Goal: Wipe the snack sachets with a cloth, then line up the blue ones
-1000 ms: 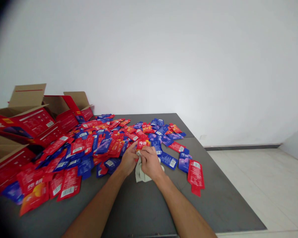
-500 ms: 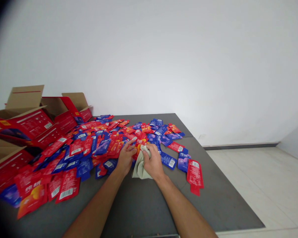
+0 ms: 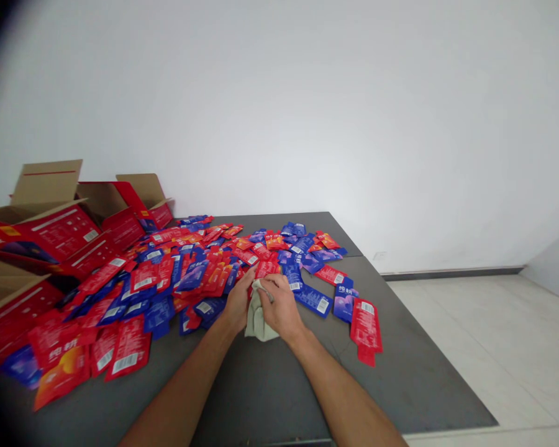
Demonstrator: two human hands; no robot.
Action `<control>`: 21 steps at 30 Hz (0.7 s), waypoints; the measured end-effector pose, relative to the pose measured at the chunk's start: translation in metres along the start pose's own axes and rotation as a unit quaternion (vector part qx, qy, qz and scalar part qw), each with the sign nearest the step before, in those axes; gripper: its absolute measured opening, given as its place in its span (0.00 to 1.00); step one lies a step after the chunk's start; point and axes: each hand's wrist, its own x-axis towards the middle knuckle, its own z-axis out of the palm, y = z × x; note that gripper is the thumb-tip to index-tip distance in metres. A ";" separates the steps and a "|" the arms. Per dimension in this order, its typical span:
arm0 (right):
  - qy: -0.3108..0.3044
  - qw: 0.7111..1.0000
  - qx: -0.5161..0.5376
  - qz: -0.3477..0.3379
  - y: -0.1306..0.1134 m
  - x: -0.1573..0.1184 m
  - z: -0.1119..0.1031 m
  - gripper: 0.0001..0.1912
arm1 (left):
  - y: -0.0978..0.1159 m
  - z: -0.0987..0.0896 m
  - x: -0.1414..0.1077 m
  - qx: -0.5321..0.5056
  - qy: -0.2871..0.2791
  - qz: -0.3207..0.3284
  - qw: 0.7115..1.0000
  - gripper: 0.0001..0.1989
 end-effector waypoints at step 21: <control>-0.060 0.998 0.003 -0.013 0.007 -0.003 0.003 0.09 | 0.005 -0.003 0.005 0.158 0.015 0.082 0.984 0.22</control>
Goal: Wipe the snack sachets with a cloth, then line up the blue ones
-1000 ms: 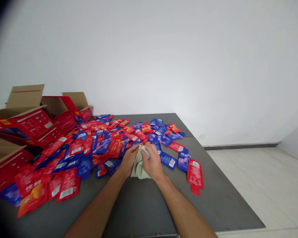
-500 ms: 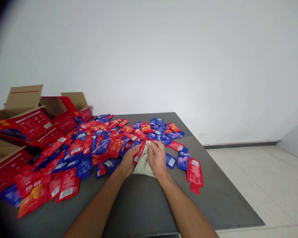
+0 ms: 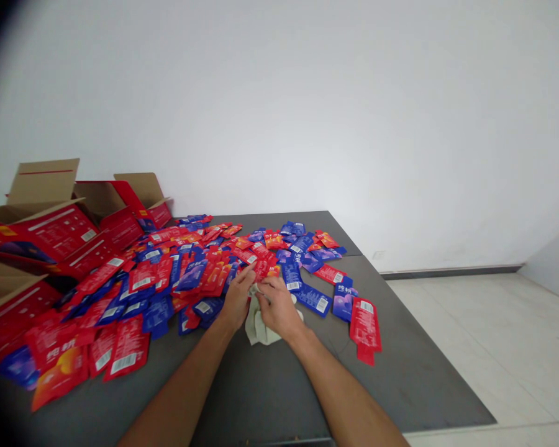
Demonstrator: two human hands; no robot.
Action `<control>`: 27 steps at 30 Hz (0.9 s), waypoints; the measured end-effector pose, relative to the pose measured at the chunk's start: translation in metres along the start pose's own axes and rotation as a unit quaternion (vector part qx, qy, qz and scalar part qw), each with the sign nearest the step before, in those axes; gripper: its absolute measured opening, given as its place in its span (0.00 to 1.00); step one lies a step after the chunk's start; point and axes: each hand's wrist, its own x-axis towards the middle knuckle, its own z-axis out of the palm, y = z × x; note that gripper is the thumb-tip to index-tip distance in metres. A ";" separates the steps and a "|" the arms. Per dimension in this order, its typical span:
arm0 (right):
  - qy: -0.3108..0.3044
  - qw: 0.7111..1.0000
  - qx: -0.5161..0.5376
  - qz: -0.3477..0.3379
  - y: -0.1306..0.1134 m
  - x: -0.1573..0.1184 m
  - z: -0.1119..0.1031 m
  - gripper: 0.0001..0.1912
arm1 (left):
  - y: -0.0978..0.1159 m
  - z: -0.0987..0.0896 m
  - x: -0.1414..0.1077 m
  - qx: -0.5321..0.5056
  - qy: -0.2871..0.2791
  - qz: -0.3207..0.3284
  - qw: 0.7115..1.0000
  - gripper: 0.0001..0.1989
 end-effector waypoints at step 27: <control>0.105 0.927 -0.239 0.269 0.058 -0.003 -0.011 0.05 | -0.009 -0.015 0.006 0.440 0.014 0.222 0.870 0.14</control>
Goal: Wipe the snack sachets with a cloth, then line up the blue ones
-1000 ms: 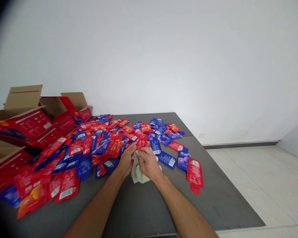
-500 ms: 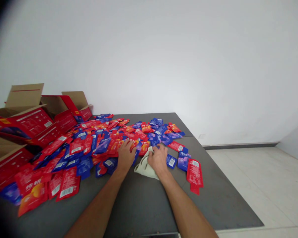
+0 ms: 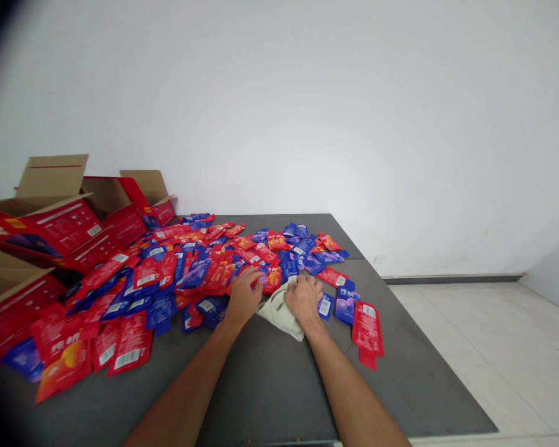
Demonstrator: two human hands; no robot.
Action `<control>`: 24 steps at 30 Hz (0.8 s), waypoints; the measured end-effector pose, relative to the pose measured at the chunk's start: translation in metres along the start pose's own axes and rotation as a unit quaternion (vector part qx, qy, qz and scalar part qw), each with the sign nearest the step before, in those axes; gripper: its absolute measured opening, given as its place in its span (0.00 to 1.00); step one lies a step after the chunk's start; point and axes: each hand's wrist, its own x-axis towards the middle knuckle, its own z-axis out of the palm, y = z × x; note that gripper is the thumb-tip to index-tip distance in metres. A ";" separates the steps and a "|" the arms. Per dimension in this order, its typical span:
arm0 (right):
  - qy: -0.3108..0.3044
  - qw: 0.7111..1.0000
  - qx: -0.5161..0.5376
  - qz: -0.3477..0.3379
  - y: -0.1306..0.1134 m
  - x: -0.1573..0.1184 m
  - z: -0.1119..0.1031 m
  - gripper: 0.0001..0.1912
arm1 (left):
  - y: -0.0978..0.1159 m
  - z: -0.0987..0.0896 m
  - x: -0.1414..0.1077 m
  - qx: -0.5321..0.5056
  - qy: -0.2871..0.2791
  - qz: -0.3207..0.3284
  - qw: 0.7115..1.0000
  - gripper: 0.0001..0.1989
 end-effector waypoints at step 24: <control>0.011 0.953 0.269 -0.141 -0.045 -0.016 -0.031 0.11 | 0.019 0.002 0.002 -0.489 -0.035 -0.235 0.839 0.21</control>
